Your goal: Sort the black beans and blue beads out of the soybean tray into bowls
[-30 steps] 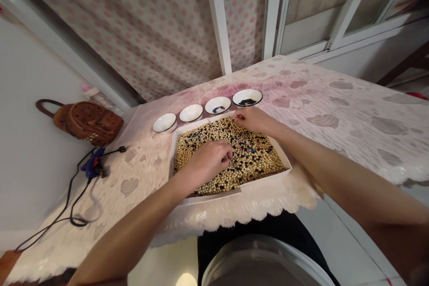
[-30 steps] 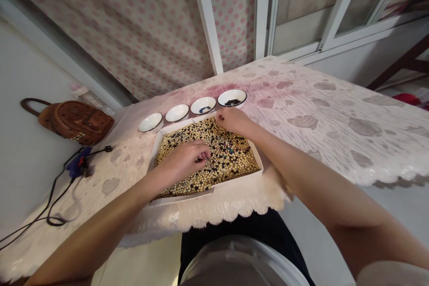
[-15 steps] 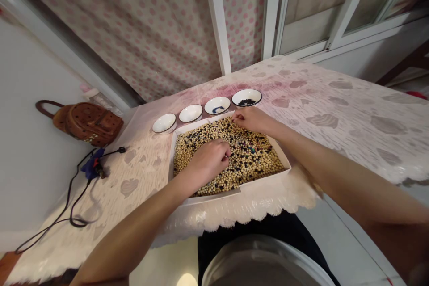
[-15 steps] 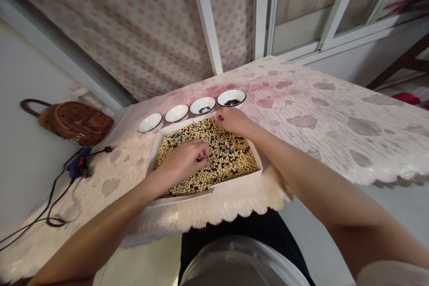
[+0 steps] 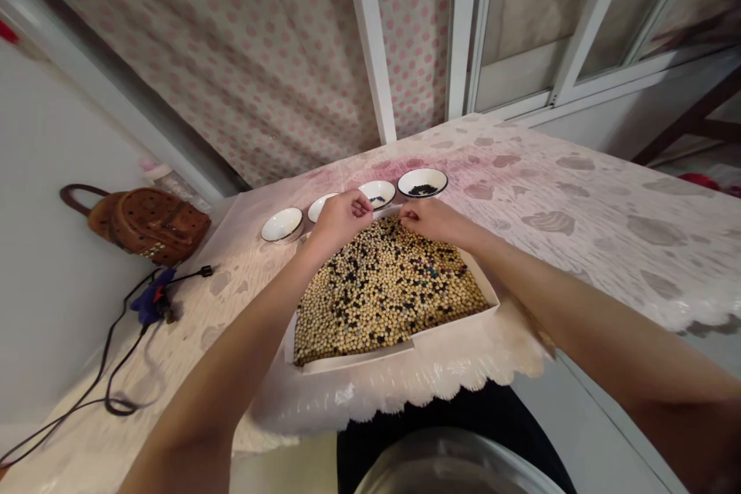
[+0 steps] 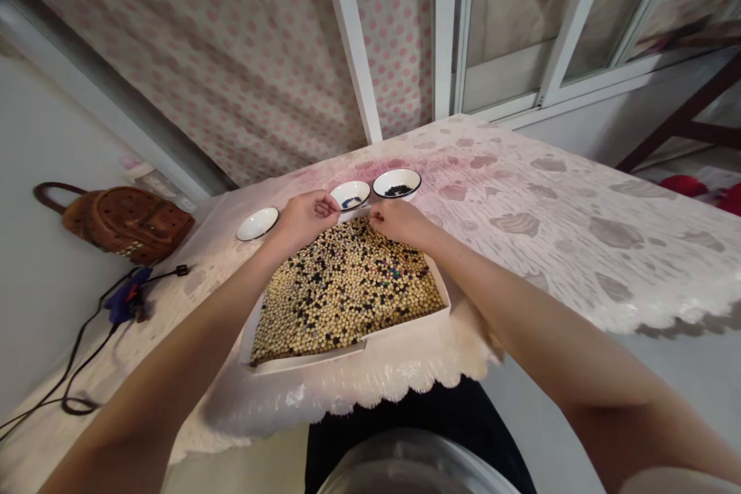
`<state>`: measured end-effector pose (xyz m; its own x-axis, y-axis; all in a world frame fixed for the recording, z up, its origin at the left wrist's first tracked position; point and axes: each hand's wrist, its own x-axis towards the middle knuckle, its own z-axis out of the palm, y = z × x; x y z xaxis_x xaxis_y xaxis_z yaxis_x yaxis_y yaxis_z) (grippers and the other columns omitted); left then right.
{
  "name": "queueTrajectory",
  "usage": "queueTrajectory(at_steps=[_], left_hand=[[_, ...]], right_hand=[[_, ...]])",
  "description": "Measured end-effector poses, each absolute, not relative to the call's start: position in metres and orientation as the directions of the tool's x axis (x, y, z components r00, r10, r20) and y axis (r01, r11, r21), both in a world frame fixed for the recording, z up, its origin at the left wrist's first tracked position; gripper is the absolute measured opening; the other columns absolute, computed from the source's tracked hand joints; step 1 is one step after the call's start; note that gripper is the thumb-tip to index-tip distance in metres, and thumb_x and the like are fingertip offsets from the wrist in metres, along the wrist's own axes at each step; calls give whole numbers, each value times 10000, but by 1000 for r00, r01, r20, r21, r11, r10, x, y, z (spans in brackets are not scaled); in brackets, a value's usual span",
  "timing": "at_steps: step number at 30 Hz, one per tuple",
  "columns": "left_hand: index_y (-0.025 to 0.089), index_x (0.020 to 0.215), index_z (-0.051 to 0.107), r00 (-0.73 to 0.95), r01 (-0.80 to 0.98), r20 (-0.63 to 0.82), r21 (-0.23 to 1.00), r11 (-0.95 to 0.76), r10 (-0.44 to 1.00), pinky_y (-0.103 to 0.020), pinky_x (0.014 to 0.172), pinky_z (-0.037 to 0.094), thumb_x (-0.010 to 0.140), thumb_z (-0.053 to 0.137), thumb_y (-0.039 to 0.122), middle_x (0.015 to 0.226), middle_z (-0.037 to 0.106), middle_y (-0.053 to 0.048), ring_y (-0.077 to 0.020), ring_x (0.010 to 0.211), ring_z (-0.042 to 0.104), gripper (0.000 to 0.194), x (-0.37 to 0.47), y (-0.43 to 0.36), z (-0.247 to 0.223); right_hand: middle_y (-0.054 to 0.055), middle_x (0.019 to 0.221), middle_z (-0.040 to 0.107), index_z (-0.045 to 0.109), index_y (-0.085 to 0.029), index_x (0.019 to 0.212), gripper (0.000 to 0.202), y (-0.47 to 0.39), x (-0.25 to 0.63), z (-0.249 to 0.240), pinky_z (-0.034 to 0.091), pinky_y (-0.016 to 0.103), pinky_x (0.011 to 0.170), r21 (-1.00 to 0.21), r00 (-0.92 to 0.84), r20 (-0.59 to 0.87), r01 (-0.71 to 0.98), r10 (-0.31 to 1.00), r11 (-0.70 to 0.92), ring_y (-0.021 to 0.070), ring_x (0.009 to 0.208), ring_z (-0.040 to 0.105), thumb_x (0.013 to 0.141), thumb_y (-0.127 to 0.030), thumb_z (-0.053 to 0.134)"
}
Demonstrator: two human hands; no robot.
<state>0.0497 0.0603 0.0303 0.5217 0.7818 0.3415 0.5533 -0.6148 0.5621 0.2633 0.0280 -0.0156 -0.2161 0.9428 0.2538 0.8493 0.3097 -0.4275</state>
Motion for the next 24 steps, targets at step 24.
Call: queueTrajectory(at_steps=[24], left_hand=[[186, 935, 747, 521, 626, 225, 555, -548, 823, -296, 762, 513, 859, 600, 203, 924, 755, -51, -174, 790, 672, 166, 38, 42, 18]], right_hand=[[64, 809, 710, 697, -168, 832, 163, 25, 262, -12, 379, 282, 645, -456, -227, 238, 832, 944, 315, 158, 698, 595, 843, -188, 535]])
